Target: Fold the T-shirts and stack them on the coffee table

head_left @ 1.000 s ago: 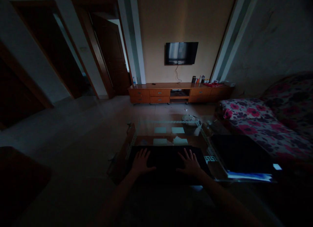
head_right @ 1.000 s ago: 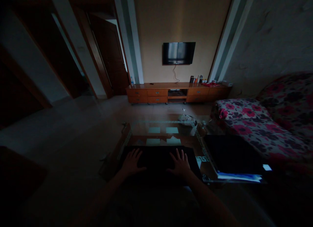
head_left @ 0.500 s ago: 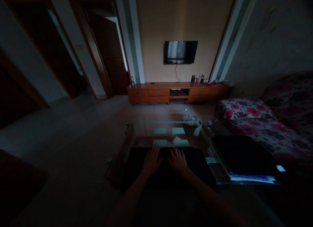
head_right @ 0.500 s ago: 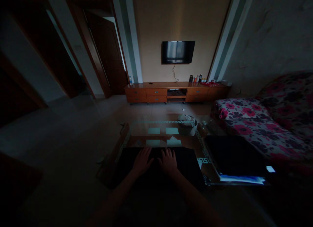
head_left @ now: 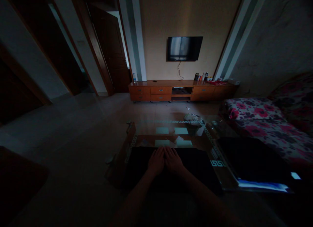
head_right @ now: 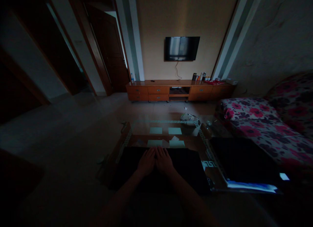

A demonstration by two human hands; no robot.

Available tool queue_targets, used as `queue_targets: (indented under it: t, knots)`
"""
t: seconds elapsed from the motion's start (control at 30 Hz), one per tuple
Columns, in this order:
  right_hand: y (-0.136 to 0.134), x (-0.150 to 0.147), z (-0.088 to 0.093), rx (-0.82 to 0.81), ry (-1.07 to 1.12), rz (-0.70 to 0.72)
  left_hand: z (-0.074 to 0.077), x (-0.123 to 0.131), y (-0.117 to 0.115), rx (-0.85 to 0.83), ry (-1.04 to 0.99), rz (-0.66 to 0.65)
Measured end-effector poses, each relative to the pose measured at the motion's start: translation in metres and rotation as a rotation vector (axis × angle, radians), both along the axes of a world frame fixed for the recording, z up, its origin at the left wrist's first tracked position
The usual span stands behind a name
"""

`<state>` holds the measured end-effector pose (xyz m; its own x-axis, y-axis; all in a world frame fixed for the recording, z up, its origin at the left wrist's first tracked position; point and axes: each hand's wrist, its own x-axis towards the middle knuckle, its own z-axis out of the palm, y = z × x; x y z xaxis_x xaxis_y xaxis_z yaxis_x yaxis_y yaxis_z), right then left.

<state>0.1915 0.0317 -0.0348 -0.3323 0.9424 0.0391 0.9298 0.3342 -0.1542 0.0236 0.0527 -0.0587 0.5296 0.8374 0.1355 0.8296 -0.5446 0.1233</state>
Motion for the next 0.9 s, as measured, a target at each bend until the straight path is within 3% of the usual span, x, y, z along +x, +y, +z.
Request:
queue_targets:
  t: [0.2,0.4,0.63,0.77,0.9]
  knots:
    - [0.002,0.008,-0.018,-0.034,0.049,-0.039,0.005,-0.010,0.000,-0.041,-0.031,0.006]
    - [-0.006,0.036,-0.013,-0.025,0.038,-0.117,0.016,-0.039,0.002,-0.052,-0.017,0.167]
    - [-0.021,0.096,-0.011,-0.031,-0.018,-0.243,0.025,-0.061,0.007,-0.044,-0.004,0.299]
    - [-0.025,0.139,-0.018,-0.031,-0.032,-0.271,0.024,-0.069,0.007,-0.024,-0.004,0.358]
    - [-0.029,0.157,-0.028,0.009,-0.047,-0.356,0.020,-0.076,0.009,-0.007,-0.005,0.397]
